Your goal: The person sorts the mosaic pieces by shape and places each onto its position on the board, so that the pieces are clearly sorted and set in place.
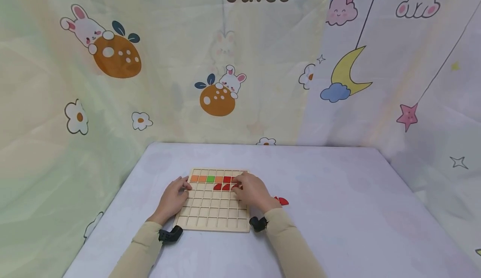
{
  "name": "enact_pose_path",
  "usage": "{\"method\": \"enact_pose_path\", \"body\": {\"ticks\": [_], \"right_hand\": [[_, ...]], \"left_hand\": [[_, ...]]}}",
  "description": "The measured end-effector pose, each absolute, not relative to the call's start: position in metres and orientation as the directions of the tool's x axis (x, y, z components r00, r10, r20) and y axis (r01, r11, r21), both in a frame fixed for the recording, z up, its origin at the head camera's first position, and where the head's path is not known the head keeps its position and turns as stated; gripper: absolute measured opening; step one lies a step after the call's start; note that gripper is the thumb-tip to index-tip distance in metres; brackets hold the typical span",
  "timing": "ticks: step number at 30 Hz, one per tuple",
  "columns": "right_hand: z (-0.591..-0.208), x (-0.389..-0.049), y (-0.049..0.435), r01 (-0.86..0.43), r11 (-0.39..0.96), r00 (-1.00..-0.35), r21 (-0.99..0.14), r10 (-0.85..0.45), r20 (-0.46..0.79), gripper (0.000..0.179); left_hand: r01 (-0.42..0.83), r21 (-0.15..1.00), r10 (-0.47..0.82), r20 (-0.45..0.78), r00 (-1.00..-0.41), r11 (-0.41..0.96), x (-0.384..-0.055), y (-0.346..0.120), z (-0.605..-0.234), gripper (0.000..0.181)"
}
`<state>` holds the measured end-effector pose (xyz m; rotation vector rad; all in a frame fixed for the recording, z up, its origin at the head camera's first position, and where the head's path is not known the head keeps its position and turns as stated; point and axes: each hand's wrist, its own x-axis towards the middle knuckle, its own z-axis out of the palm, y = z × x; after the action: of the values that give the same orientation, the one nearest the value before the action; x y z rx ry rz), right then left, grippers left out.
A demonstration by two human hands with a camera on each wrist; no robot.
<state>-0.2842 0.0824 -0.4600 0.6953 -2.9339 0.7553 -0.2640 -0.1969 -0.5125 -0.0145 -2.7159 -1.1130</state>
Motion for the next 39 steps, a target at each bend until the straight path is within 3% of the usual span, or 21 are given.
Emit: {"method": "enact_pose_path", "body": {"ticks": [25,39], "right_hand": [[-0.478,-0.270,0.133,-0.258,0.852,-0.966,-0.455,-0.240,0.100,0.024],[-0.484,-0.265,0.142,-0.262,0.811,-0.965,-0.523,-0.219,0.144,0.021]], "left_hand": [[0.084,0.692,-0.083,0.204,-0.975,0.717,-0.266,-0.196,-0.516,0.012],[0.101,0.692,-0.068,0.213,-0.975,0.715,-0.264,-0.197,-0.515,0.013]]}}
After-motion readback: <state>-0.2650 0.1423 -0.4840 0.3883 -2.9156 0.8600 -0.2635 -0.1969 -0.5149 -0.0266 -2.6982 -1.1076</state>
